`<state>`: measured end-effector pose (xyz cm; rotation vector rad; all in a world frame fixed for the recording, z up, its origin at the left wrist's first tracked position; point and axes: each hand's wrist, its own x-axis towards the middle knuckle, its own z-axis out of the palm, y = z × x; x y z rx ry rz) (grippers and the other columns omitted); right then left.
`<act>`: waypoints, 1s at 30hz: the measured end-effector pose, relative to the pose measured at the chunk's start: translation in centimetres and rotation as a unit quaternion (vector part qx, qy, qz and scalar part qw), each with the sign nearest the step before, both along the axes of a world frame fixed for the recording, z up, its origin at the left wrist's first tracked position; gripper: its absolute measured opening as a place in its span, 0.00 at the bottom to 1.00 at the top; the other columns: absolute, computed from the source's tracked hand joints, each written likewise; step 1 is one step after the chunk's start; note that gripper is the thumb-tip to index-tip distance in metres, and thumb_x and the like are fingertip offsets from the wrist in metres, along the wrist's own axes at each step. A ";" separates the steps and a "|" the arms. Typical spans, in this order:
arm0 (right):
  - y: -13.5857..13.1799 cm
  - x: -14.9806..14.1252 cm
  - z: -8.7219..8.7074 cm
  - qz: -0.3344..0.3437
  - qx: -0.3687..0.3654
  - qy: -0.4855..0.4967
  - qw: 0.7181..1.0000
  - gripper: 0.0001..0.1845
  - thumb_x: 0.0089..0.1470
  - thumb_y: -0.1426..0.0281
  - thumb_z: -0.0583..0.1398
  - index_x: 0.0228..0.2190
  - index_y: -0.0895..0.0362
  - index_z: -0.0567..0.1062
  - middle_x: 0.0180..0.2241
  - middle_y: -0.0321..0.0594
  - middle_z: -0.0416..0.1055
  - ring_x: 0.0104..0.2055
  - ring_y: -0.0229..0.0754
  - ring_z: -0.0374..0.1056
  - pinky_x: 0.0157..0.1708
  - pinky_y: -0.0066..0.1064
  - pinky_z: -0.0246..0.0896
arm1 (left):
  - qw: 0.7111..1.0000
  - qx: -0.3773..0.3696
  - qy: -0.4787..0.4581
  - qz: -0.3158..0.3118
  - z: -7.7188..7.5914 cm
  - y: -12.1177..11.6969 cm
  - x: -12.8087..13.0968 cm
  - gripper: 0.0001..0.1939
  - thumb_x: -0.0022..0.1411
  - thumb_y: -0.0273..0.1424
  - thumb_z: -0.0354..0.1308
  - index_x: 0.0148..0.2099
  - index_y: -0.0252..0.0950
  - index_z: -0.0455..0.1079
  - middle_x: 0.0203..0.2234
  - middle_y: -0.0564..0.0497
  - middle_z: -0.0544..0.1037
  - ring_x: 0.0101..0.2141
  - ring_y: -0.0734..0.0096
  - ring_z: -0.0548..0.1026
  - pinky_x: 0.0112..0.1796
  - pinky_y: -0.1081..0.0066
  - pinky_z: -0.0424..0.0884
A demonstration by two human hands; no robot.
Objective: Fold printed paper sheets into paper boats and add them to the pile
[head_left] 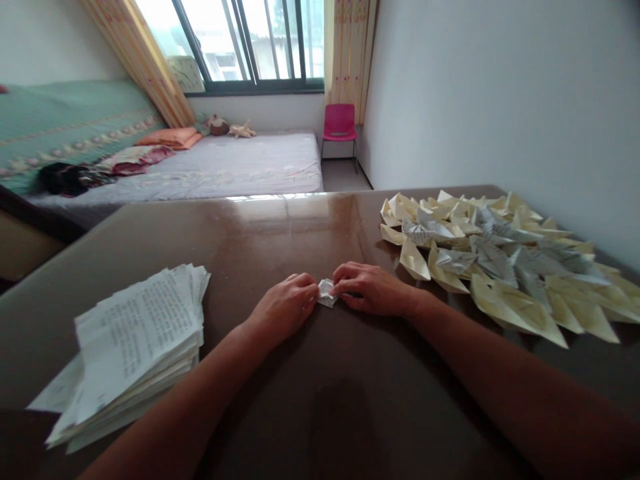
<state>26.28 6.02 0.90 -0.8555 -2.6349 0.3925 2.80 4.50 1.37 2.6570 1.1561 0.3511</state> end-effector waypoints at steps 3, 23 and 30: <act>-0.1 -0.1 0.0 -0.014 -0.010 0.012 1.000 0.10 0.58 0.66 0.57 0.38 0.50 0.78 0.42 0.38 0.71 0.43 0.37 0.67 0.44 0.29 0.59 | 1.000 0.000 0.027 -0.010 0.6 -0.3 0.0 0.12 0.66 0.32 0.49 0.37 0.39 0.74 0.36 0.48 0.74 0.39 0.67 0.71 0.41 0.69 0.68; -0.7 -1.4 -0.6 -0.115 0.001 -0.001 0.993 0.09 0.59 0.66 0.57 0.35 0.50 0.79 0.38 0.36 0.73 0.41 0.38 0.65 0.41 0.29 0.57 | 0.997 0.026 0.059 -0.048 1.0 -1.1 0.7 0.13 0.68 0.35 0.47 0.42 0.47 0.74 0.41 0.55 0.78 0.40 0.68 0.73 0.34 0.72 0.67; -1.8 -2.2 0.3 -0.135 0.062 -0.102 0.984 0.10 0.60 0.66 0.56 0.35 0.52 0.78 0.40 0.39 0.73 0.43 0.41 0.64 0.38 0.31 0.55 | 0.985 0.069 0.146 -0.063 1.6 -2.4 1.4 0.12 0.64 0.26 0.51 0.46 0.40 0.71 0.41 0.50 0.76 0.39 0.65 0.71 0.29 0.71 0.66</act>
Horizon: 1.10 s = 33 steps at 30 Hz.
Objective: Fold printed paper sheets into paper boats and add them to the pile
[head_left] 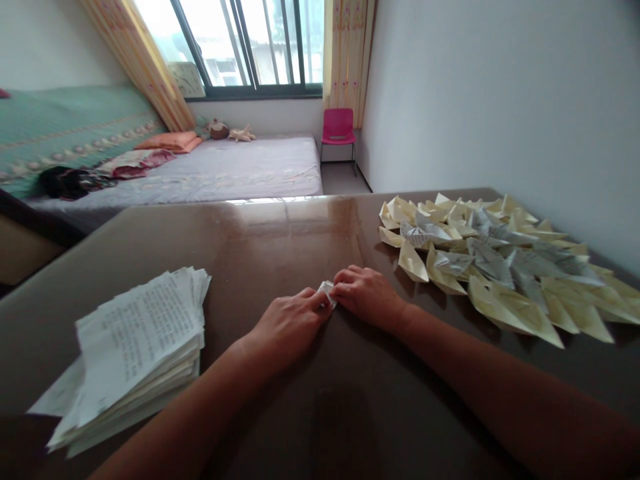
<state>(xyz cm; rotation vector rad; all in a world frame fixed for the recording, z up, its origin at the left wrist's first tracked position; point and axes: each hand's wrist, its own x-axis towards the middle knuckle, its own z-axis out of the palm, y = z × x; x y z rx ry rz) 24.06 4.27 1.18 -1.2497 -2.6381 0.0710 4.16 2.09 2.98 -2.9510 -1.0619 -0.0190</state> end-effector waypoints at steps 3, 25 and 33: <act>-0.9 -0.9 0.2 -0.009 0.034 -0.062 0.997 0.09 0.60 0.70 0.55 0.34 0.56 0.76 0.39 0.44 0.73 0.43 0.45 0.63 0.38 0.34 0.55 | 0.999 0.023 0.023 0.017 -0.4 -0.9 1.0 0.12 0.63 0.23 0.50 0.46 0.33 0.72 0.42 0.43 0.75 0.40 0.61 0.72 0.30 0.69 0.68; 0.7 -0.2 -1.4 -0.088 -0.103 0.159 0.978 0.16 0.52 0.61 0.62 0.42 0.54 0.72 0.38 0.38 0.70 0.38 0.39 0.66 0.32 0.28 0.55 | 0.966 -0.060 -0.190 0.166 -3.0 2.5 -0.5 0.26 0.58 0.41 0.58 0.57 0.42 0.62 0.42 0.49 0.74 0.44 0.61 0.71 0.43 0.64 0.69; 1.3 -0.1 -1.4 -0.023 -0.234 0.318 0.919 0.18 0.48 0.72 0.64 0.43 0.55 0.72 0.29 0.32 0.69 0.30 0.34 0.65 0.32 0.26 0.60 | 0.915 -0.163 -0.305 0.208 -3.5 2.8 -0.4 0.16 0.51 0.29 0.62 0.44 0.39 0.68 0.32 0.53 0.74 0.32 0.70 0.73 0.34 0.70 0.70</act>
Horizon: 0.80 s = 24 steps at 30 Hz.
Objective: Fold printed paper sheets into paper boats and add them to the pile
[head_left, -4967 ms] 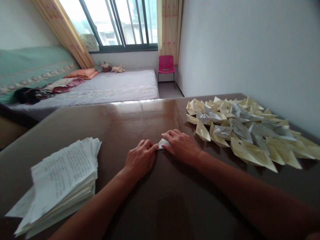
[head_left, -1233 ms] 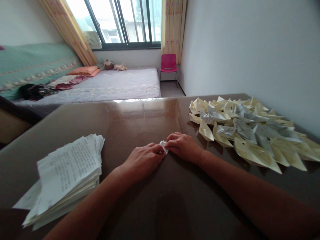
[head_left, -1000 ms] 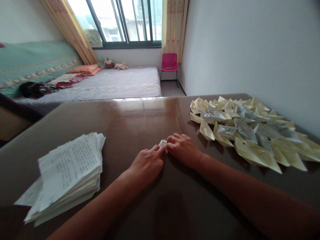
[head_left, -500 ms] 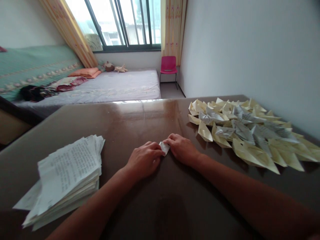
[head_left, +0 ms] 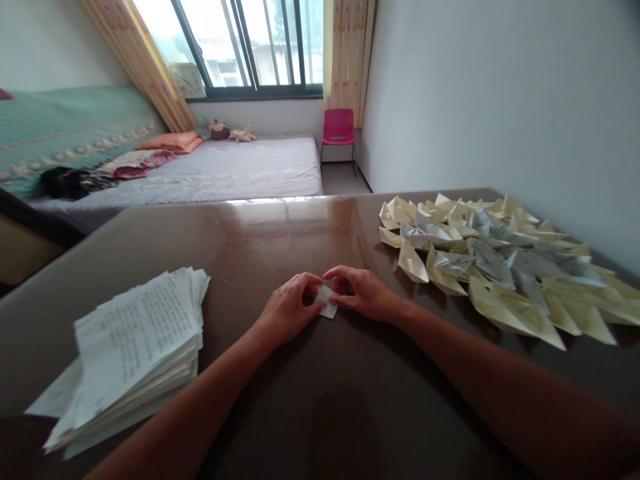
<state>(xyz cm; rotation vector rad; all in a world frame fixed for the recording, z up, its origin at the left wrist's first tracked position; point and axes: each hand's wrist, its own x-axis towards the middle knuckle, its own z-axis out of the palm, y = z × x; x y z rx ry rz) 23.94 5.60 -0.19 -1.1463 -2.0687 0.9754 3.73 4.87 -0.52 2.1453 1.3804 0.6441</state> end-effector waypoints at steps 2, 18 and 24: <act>0.0 0.0 0.2 0.008 -0.016 0.025 1.000 0.17 0.48 0.72 0.64 0.43 0.55 0.72 0.28 0.32 0.69 0.29 0.34 0.65 0.31 0.26 0.61 | 0.998 -0.022 -0.061 -0.006 -0.2 0.1 0.1 0.14 0.52 0.27 0.61 0.43 0.38 0.68 0.31 0.54 0.74 0.31 0.72 0.73 0.32 0.72 0.70; -0.6 0.1 0.8 -0.040 0.250 -0.037 0.967 0.09 0.59 0.65 0.58 0.33 0.53 0.78 0.33 0.39 0.73 0.38 0.40 0.65 0.40 0.31 0.59 | 0.978 0.154 -0.140 -0.027 0.8 -0.1 0.3 0.03 0.60 0.28 0.57 0.37 0.38 0.72 0.35 0.52 0.71 0.32 0.76 0.73 0.34 0.75 0.72; -0.7 0.1 0.9 -0.041 0.186 -0.011 0.982 0.11 0.60 0.67 0.55 0.33 0.53 0.77 0.35 0.39 0.72 0.36 0.38 0.68 0.39 0.30 0.60 | 0.986 0.147 -0.082 -0.016 0.5 0.0 0.0 0.04 0.62 0.30 0.55 0.38 0.38 0.70 0.36 0.51 0.74 0.33 0.75 0.73 0.37 0.73 0.72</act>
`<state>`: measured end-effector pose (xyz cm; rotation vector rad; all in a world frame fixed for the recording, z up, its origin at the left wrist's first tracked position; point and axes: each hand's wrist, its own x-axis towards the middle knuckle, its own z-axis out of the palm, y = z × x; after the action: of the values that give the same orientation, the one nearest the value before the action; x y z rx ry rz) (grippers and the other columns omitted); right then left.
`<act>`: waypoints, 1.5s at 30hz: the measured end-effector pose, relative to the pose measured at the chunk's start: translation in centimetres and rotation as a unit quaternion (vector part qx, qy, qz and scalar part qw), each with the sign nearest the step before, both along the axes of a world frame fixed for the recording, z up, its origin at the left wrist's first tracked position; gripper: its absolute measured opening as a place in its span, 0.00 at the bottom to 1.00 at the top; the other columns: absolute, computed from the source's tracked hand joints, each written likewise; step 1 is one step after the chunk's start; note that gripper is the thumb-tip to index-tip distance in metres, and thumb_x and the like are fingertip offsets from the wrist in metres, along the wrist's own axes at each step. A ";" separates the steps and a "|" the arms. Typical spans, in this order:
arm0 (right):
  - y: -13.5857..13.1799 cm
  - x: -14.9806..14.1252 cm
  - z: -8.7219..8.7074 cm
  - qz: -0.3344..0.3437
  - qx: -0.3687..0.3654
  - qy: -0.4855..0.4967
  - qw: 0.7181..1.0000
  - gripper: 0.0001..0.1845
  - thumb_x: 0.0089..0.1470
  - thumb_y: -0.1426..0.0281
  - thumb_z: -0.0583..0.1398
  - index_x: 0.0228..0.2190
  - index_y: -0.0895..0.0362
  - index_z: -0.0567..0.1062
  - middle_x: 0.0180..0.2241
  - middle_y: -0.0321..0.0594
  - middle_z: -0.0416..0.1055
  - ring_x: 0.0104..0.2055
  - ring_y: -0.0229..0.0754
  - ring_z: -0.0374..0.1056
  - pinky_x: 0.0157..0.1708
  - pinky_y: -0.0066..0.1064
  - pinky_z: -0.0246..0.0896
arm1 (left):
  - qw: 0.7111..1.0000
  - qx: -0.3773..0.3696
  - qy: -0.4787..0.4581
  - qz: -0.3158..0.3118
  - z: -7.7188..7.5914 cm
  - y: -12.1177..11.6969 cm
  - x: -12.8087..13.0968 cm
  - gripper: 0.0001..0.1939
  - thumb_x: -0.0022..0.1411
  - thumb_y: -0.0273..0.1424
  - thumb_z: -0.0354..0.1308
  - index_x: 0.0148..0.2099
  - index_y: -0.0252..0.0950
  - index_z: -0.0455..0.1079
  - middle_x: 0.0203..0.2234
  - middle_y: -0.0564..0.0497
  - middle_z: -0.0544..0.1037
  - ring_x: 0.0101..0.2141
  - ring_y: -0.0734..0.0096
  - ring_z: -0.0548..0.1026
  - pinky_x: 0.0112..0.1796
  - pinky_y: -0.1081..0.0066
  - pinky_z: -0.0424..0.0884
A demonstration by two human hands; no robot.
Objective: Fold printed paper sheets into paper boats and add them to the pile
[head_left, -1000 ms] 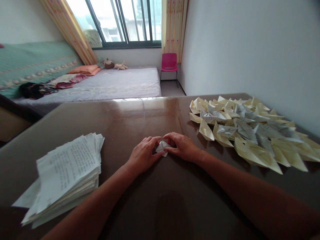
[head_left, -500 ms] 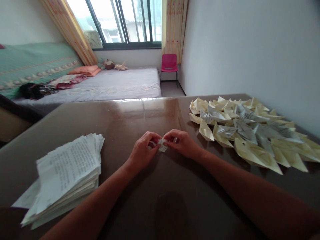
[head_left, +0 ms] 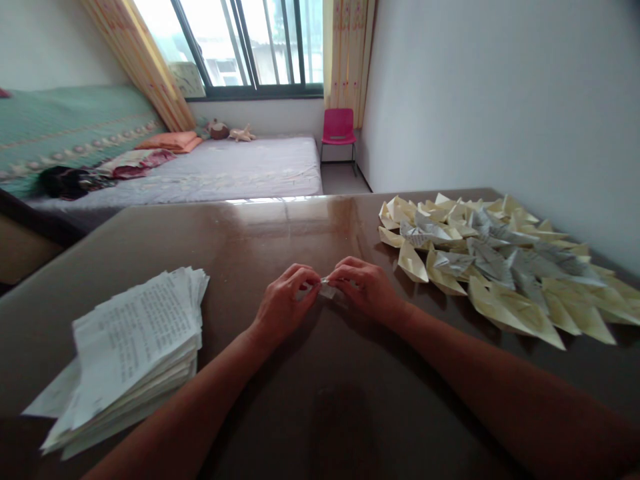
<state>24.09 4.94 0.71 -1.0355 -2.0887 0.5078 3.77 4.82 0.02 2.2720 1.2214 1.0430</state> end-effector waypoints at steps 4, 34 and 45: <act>0.5 0.0 -0.3 -0.029 -0.056 0.066 0.996 0.09 0.57 0.66 0.58 0.30 0.54 0.77 0.33 0.38 0.73 0.34 0.38 0.68 0.34 0.28 0.61 | 0.999 -0.032 -0.017 0.012 -0.1 0.2 -0.2 0.05 0.61 0.33 0.55 0.38 0.37 0.70 0.34 0.51 0.76 0.33 0.73 0.75 0.38 0.72 0.73; 2.5 0.9 -2.4 -0.077 -0.198 0.159 0.964 0.06 0.51 0.67 0.58 0.29 0.57 0.70 0.26 0.34 0.71 0.28 0.36 0.66 0.29 0.27 0.60 | 0.997 -0.077 -0.013 -0.007 -0.9 1.6 -1.4 0.09 0.55 0.37 0.62 0.34 0.37 0.72 0.43 0.49 0.73 0.38 0.70 0.74 0.39 0.70 0.74; 2.7 1.2 -2.2 -0.084 -0.213 0.135 0.964 0.04 0.50 0.68 0.58 0.28 0.57 0.69 0.31 0.36 0.73 0.30 0.37 0.68 0.30 0.29 0.63 | 0.996 -0.076 0.007 0.049 -1.0 1.9 -1.7 0.12 0.57 0.39 0.59 0.30 0.35 0.69 0.25 0.54 0.75 0.25 0.76 0.71 0.29 0.75 0.67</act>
<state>25.26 7.61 -1.50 -1.2901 -1.6702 0.9823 2.12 6.71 -0.97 2.1255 1.3821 0.9348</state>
